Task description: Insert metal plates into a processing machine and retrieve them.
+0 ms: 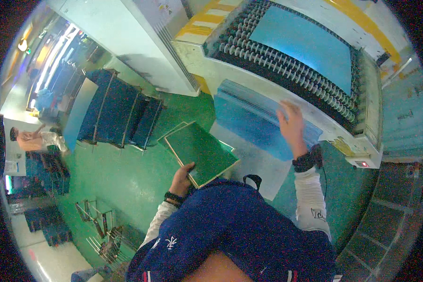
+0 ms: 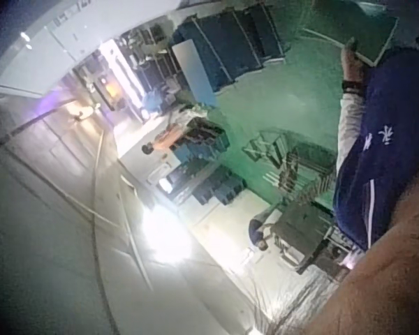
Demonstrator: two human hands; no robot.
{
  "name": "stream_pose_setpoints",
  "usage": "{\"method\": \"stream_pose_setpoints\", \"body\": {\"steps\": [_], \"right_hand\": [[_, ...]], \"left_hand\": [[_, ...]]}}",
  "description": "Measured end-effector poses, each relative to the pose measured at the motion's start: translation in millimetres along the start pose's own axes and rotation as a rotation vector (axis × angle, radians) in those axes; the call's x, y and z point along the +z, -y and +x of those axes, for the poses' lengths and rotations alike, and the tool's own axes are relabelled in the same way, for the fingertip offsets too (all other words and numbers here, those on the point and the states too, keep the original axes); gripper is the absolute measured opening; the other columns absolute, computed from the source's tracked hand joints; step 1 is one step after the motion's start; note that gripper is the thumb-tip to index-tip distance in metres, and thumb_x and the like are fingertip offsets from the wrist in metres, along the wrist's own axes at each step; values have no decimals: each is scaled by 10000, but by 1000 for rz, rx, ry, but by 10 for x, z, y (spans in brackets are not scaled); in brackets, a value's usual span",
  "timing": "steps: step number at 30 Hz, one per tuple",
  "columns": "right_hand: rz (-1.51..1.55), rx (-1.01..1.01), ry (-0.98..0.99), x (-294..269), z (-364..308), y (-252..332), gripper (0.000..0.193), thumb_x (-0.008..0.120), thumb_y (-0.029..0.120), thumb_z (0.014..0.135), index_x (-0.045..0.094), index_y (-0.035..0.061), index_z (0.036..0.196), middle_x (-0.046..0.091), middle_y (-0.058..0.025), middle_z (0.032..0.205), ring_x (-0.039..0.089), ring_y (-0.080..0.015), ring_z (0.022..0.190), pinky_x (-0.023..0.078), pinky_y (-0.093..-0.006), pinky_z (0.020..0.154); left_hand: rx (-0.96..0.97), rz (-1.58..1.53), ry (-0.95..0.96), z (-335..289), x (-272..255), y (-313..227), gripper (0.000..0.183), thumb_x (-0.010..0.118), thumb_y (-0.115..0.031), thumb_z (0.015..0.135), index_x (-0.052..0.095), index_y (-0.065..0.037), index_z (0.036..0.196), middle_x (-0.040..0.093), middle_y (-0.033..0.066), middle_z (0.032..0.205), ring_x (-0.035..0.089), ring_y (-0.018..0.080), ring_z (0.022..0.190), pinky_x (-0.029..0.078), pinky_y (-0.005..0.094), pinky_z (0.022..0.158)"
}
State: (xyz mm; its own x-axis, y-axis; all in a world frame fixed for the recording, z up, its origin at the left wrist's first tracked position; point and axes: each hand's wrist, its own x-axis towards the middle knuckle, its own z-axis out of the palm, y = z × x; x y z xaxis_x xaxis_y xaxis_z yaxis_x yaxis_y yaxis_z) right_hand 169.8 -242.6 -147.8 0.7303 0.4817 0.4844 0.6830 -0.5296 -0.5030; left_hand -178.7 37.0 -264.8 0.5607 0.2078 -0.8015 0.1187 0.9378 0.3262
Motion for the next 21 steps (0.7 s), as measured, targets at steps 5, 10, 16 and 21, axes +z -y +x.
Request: {"method": "stream_pose_setpoints", "body": {"steps": [5, 10, 16, 21], "right_hand": [[-15, 85, 167, 165, -648, -23, 369, 676, 150, 807, 607, 46, 1155, 586, -174, 1226, 527, -359, 1157, 409, -438, 983], [-173, 114, 307, 252, -940, 127, 482, 691, 142, 780, 554, 32, 1229, 430, -166, 1413, 410, -356, 1283, 348, -471, 1034], [-192, 123, 389, 188, -939, 256, 541, 693, 108, 763, 526, 26, 1271, 292, -157, 1502, 307, -345, 1359, 300, -471, 1078], [-263, 88, 420, 190, -977, 307, 509, 686, 117, 774, 548, 31, 1256, 285, -140, 1511, 281, -344, 1378, 302, -478, 1071]], "left_hand": [[71, 117, 0, -297, 371, -83, 229, 584, -116, 893, 579, 31, 1068, 663, 132, 967, 663, 263, 836, 566, 377, 792], [230, 239, 4, -488, 341, -159, 236, 598, -81, 875, 583, 31, 1083, 664, 120, 964, 661, 251, 830, 564, 362, 789], [408, 224, 13, -955, 445, -301, 274, 622, -17, 829, 609, 9, 1102, 667, 114, 1005, 665, 237, 853, 556, 347, 746], [494, 364, 128, -1373, 406, -296, 322, 633, -34, 812, 620, -18, 1133, 674, 75, 1021, 649, 200, 903, 513, 334, 806]]}}
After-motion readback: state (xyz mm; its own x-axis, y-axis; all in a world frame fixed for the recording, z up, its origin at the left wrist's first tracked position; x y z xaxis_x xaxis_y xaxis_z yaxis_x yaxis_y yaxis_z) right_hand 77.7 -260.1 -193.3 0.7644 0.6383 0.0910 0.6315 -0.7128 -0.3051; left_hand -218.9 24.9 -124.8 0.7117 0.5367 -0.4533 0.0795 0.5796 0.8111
